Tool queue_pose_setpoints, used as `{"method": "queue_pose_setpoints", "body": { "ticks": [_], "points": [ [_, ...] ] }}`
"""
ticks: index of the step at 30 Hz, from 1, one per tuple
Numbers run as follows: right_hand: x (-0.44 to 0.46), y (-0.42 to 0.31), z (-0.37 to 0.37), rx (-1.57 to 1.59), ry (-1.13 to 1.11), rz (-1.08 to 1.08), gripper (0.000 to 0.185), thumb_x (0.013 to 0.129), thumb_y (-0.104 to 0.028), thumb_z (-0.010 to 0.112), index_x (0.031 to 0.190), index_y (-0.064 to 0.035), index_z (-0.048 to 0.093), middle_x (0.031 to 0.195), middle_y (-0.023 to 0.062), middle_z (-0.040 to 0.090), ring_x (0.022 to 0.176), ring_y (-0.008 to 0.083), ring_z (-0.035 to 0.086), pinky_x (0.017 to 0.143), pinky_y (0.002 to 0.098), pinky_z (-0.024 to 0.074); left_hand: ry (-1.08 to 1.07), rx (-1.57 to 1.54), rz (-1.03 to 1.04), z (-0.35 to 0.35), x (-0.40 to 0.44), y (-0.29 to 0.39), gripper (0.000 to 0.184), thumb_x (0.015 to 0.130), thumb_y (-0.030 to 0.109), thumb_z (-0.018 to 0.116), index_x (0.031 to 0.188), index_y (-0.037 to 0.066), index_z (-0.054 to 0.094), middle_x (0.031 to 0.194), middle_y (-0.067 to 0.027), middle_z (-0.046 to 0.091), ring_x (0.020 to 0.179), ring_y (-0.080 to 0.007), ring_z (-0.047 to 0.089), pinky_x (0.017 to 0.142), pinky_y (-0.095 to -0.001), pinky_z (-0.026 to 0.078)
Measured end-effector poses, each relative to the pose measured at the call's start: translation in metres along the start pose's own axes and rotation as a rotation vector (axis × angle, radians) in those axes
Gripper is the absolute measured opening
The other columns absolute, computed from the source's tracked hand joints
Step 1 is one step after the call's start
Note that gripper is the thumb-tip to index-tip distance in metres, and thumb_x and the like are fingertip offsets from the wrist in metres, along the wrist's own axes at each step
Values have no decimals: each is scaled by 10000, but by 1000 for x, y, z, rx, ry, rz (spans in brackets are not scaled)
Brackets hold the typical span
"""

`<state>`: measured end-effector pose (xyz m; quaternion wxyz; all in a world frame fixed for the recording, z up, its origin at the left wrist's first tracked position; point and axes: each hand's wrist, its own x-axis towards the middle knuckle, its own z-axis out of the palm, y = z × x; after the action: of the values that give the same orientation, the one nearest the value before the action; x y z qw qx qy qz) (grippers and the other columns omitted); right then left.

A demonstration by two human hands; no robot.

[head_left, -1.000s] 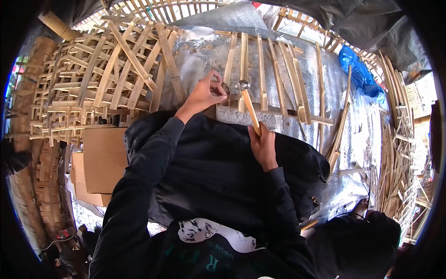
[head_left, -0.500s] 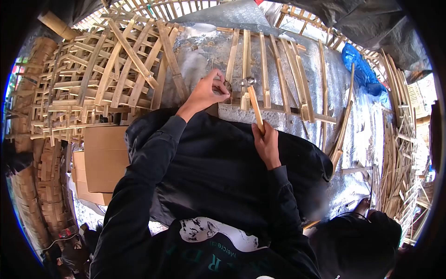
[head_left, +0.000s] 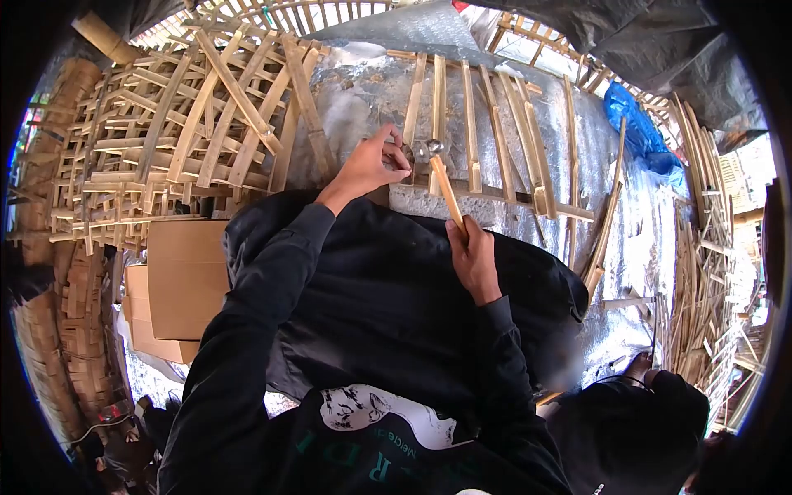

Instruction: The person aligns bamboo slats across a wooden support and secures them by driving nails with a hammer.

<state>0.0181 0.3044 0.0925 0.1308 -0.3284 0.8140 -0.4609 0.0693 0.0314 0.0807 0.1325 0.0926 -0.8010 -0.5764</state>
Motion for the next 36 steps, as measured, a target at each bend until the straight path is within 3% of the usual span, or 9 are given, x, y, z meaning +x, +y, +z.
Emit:
{"method": "queue_pose_setpoints", "body": {
  "ticks": [1, 3, 7, 15, 36],
  "points": [
    [0, -2, -1, -2, 0, -2, 356, 1040, -209, 620, 813, 27, 479, 603, 189, 414, 538, 288, 315, 520, 409, 331, 7, -7, -3, 0, 0, -1, 437, 802, -17, 796, 1068, 58, 457, 868, -89, 750, 817, -135, 711, 777, -291, 582],
    [1, -10, -5, -71, -55, -16, 317, 1024, -180, 634, 830, 28, 493, 652, 280, 513, 634, 506, 530, 528, 480, 379, 16, -38, -5, 1, 0, -3, 440, 802, -13, 798, 1066, 59, 454, 868, -90, 751, 821, -138, 714, 776, -294, 585],
    [-2, -26, -5, -82, -48, -55, 288, 1022, -172, 636, 869, 22, 488, 663, 280, 524, 648, 506, 543, 534, 493, 379, 25, 29, -14, 0, 0, -4, 448, 802, -5, 800, 1068, 66, 447, 869, -93, 743, 834, -144, 723, 771, -303, 592],
    [-9, -22, 7, -46, -63, -56, 196, 1026, -137, 614, 1107, 0, 499, 767, 304, 598, 776, 517, 609, 585, 511, 441, 41, 28, -21, 0, -1, -3, 478, 790, 20, 819, 1080, 65, 442, 854, -72, 679, 819, -161, 739, 762, -302, 590],
    [-10, -29, 6, -96, -32, -45, 157, 1036, -124, 583, 1063, 9, 504, 736, 315, 591, 749, 525, 598, 591, 550, 427, 28, 1, -1, -1, 0, -5, 465, 786, -4, 813, 1071, 49, 450, 872, -105, 737, 810, -157, 728, 770, -316, 600]
  ]
}}
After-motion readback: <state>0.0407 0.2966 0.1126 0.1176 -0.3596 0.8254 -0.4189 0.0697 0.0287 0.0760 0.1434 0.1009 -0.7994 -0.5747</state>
